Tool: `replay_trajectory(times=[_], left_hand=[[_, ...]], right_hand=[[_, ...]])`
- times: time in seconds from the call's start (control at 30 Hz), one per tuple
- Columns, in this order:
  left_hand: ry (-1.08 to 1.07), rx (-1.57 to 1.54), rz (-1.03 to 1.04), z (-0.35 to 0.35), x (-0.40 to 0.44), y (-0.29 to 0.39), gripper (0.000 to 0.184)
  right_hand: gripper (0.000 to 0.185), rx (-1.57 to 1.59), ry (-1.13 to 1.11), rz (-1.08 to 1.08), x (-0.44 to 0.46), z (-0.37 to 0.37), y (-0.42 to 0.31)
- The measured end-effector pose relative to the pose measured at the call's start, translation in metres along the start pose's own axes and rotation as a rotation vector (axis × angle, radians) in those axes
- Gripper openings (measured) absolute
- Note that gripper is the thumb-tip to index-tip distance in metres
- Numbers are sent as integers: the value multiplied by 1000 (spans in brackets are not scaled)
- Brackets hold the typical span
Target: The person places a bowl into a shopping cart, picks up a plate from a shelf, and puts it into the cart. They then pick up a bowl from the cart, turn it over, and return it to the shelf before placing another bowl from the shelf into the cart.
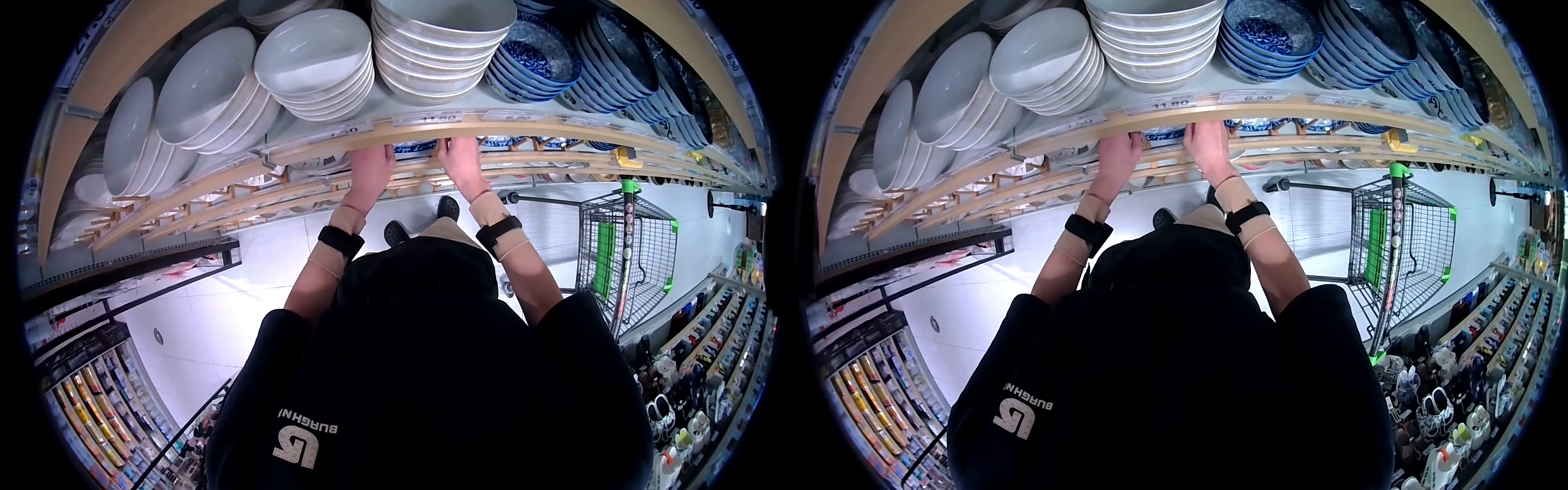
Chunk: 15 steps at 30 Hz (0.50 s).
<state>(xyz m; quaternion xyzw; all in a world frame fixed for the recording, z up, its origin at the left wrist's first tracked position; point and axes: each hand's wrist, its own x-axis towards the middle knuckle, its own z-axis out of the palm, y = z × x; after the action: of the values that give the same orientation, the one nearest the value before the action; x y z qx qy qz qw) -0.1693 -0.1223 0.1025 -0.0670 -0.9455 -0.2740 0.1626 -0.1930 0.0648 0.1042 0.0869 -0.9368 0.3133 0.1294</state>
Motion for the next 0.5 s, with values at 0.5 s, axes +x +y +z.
replay_trajectory(times=[0.5], left_hand=[[-252, 97, 94, -7, 26, 23, 22]], right_hand=[[19, -146, -284, -115, 20, -13, -39]])
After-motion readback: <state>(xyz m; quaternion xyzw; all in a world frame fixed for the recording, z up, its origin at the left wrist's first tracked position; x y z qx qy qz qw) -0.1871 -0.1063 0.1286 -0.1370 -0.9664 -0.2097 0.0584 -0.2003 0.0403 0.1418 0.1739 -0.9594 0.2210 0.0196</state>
